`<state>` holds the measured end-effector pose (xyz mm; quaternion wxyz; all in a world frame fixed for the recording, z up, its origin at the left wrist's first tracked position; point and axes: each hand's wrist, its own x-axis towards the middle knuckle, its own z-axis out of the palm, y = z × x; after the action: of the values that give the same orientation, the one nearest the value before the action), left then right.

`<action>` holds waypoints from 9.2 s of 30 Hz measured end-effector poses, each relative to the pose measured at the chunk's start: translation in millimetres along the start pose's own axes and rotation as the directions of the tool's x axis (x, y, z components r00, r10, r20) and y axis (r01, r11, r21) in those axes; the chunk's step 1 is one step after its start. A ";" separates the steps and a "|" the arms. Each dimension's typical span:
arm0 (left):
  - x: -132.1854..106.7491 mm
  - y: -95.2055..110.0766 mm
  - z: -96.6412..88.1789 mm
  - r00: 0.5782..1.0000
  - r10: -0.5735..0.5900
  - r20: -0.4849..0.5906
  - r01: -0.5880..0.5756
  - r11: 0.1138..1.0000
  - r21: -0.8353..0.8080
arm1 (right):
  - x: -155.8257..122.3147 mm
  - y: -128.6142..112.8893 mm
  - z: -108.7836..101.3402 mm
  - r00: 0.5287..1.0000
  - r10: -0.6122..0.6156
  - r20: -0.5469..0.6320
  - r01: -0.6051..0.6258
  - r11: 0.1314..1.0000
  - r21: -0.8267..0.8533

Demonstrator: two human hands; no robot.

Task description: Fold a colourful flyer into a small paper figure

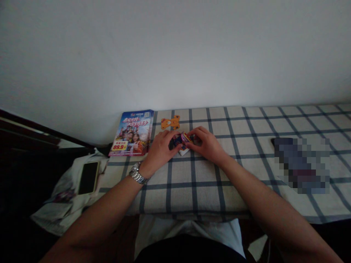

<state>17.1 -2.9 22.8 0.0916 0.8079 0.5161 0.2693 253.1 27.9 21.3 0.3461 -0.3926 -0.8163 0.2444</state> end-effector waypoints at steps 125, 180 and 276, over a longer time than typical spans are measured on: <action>0.2 -0.3 1.3 0.998 0.056 0.010 -0.055 0.991 -0.122 | -0.4 7.6 -0.1 0.998 0.042 0.037 -0.044 0.996 0.075; 4.7 -8.3 7.7 0.991 -0.100 0.087 0.133 0.709 -0.692 | 2.2 2.1 2.1 0.937 0.342 0.069 -0.326 0.788 0.522; 3.7 -4.7 5.5 0.997 -0.068 0.041 0.078 0.772 -0.630 | -0.5 -5.8 -1.5 0.962 0.270 0.048 -0.270 0.905 0.328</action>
<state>17.5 3.2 17.4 0.3714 0.7120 0.4262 0.4165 251.7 24.4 25.9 0.3695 -0.4377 -0.7017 0.4238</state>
